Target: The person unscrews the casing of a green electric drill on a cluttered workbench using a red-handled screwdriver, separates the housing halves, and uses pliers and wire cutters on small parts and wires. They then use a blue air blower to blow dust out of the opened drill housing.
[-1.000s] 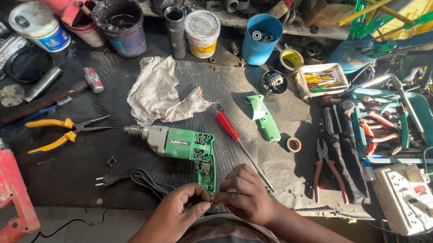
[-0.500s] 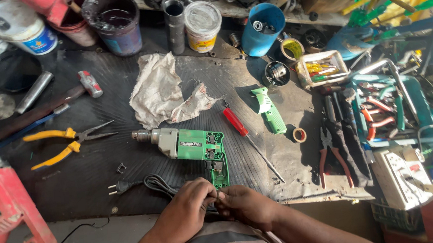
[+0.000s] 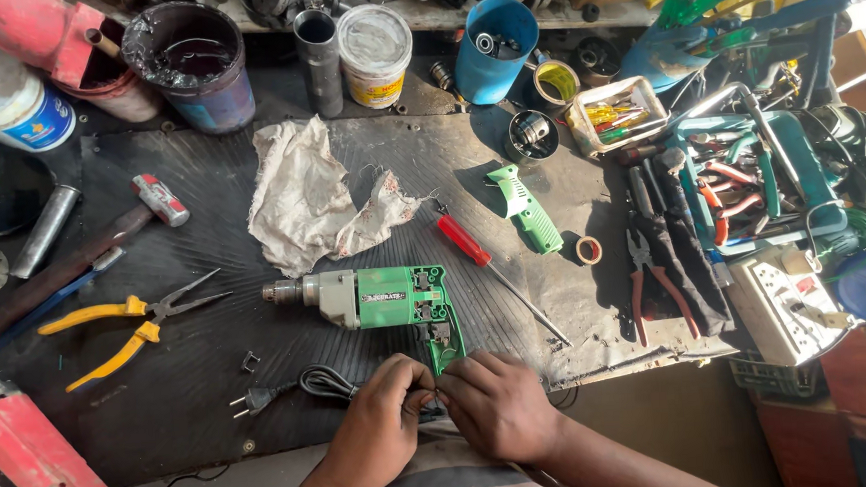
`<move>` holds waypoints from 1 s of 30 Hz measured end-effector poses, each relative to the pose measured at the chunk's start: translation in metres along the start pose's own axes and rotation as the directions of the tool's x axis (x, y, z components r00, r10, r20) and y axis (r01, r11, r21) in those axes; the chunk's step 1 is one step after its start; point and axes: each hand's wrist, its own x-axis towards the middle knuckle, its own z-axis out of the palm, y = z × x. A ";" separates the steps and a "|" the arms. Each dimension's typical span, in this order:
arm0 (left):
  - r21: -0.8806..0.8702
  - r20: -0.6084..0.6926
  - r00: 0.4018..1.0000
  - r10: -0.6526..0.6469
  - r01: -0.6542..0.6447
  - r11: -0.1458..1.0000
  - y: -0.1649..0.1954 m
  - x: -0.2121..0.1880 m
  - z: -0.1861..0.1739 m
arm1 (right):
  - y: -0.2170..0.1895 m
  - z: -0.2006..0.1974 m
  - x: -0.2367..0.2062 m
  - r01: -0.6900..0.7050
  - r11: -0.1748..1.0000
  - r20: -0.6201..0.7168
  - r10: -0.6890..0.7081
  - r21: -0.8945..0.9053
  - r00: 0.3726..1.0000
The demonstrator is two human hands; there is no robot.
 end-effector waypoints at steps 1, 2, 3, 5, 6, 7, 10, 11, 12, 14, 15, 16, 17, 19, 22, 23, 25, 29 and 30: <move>0.045 -0.006 0.998 0.057 -0.057 0.997 0.001 0.001 -0.001 | -0.002 0.003 -0.003 -0.062 0.997 0.001 0.062 0.042 0.998; 0.091 -0.009 0.994 0.113 -0.111 0.990 0.002 0.001 -0.002 | -0.004 0.007 -0.006 -0.125 0.989 0.005 0.125 0.085 0.992; 0.135 0.015 0.992 0.122 -0.123 0.983 0.003 0.001 -0.003 | -0.004 0.010 -0.009 -0.188 0.968 0.019 0.187 0.167 0.982; 0.223 0.059 0.988 0.140 -0.150 0.963 0.005 0.002 -0.006 | -0.002 0.017 -0.015 -0.304 0.896 0.062 0.300 0.323 0.952; 0.242 0.081 0.984 0.161 -0.176 0.954 0.006 0.003 -0.007 | 0.001 0.020 -0.018 -0.387 0.821 0.124 0.371 0.420 0.920; 0.260 0.102 0.979 0.178 -0.199 0.945 0.006 0.003 -0.008 | 0.006 0.024 -0.019 -0.466 0.727 0.195 0.429 0.505 0.882; 0.280 0.124 0.963 0.239 -0.265 0.923 0.007 0.005 -0.008 | 0.027 0.038 -0.023 -0.720 0.149 0.562 0.526 0.677 0.638; 0.283 0.125 0.957 0.263 -0.289 0.915 0.007 0.006 -0.007 | 0.034 0.041 -0.026 -0.755 -0.103 0.695 0.485 0.648 0.531; 0.285 0.144 0.952 0.270 -0.301 0.910 0.006 0.007 -0.007 | 0.041 0.045 -0.029 -0.766 -0.275 0.791 0.413 0.581 0.451; 0.286 0.184 0.942 0.280 -0.324 0.902 0.005 0.010 -0.005 | 0.052 0.049 -0.037 -0.730 -0.576 0.929 0.207 0.368 0.305; 0.309 0.182 0.929 0.323 -0.366 0.878 0.004 0.010 -0.004 | 0.055 0.051 -0.040 -0.721 -0.604 0.936 0.147 0.340 0.319; 0.333 0.182 0.913 0.365 -0.407 0.851 0.003 0.011 -0.003 | 0.058 0.051 -0.042 -0.712 -0.630 0.939 0.086 0.310 0.333; 0.355 0.184 0.895 0.406 -0.446 0.822 0.002 0.012 -0.002 | 0.060 0.051 -0.043 -0.703 -0.655 0.938 0.025 0.278 0.347; 0.373 0.176 0.858 0.483 -0.512 0.774 -0.002 0.013 0.002 | 0.063 0.049 -0.044 -0.683 -0.682 0.932 -0.004 0.262 0.362; 0.307 0.125 0.943 0.308 -0.332 0.892 -0.009 0.013 0.008 | 0.064 0.042 -0.045 -0.685 -0.630 0.915 0.109 0.365 0.388; 0.267 0.107 0.975 0.197 -0.219 0.939 -0.011 0.014 0.009 | 0.064 0.040 -0.047 -0.691 -0.588 0.899 0.171 0.421 0.402; 0.182 -0.058 0.998 -0.013 0.024 0.983 -0.017 0.016 0.006 | 0.073 0.035 -0.052 -0.774 -0.215 0.758 0.472 0.595 0.451; 0.048 -0.303 0.896 -0.326 0.356 0.933 -0.026 0.015 -0.017 | 0.126 0.000 -0.084 -0.732 0.448 0.199 0.768 0.513 0.609; 0.154 -0.323 0.880 -0.348 0.411 0.898 -0.027 0.013 -0.022 | 0.151 -0.019 -0.094 -0.693 0.551 0.018 0.777 0.464 0.630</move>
